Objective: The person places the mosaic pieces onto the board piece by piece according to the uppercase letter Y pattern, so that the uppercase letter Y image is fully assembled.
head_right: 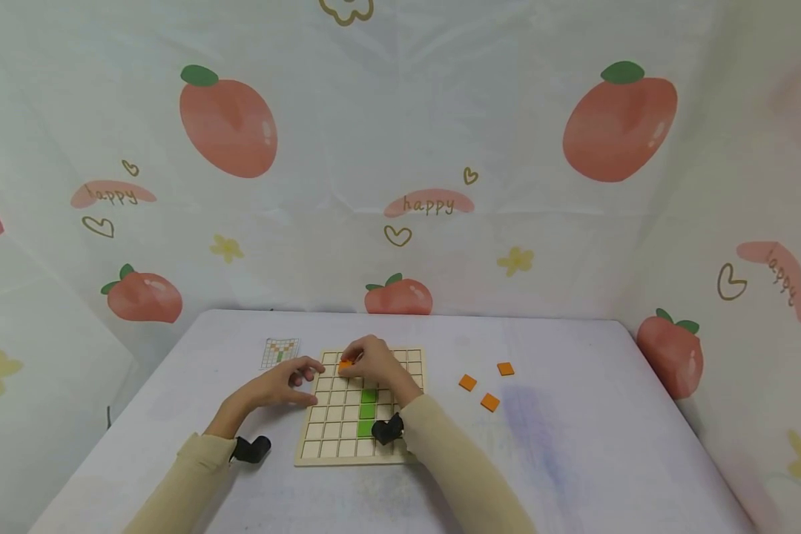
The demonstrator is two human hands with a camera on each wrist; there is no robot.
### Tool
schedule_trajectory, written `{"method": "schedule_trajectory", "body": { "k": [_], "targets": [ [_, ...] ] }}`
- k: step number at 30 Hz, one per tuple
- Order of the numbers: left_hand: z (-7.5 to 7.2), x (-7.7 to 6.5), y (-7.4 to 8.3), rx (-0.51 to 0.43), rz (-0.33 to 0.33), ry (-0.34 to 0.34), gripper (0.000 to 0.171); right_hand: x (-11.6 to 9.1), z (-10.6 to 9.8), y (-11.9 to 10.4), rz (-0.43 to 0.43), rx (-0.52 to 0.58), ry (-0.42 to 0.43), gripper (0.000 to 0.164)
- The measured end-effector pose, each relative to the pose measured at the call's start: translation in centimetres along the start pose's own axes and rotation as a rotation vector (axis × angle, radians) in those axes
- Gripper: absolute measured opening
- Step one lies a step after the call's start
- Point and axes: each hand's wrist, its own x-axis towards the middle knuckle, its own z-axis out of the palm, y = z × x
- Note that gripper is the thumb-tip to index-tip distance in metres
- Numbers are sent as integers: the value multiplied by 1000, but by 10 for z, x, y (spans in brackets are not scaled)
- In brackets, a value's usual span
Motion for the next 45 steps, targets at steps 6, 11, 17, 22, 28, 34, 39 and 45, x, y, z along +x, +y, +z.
{"method": "schedule_trajectory", "body": {
  "k": [6,11,17,22,28,34,39,45],
  "targets": [
    [0,0,-2,-1,7,-3,53,2,3,-7,29,-3,-3,18],
    [0,0,-2,-13,8,-5,52,1,5,-13,65,-1,2,18],
    [0,0,-1,-14,19,-9,52,1,6,-16,65,-32,7,17],
    [0,0,-1,-8,17,-7,52,2,7,-17,83,-32,2,16],
    [0,0,0,-20,6,-11,52,2,7,-17,99,-25,2,16],
    [0,0,-1,-24,16,-14,52,2,8,-16,109,-26,-7,16],
    [0,1,-3,-26,15,-13,53,3,6,-12,108,-7,-16,19],
    [0,1,-2,-19,2,-5,53,1,-5,-5,45,45,-21,23]
  ]
}}
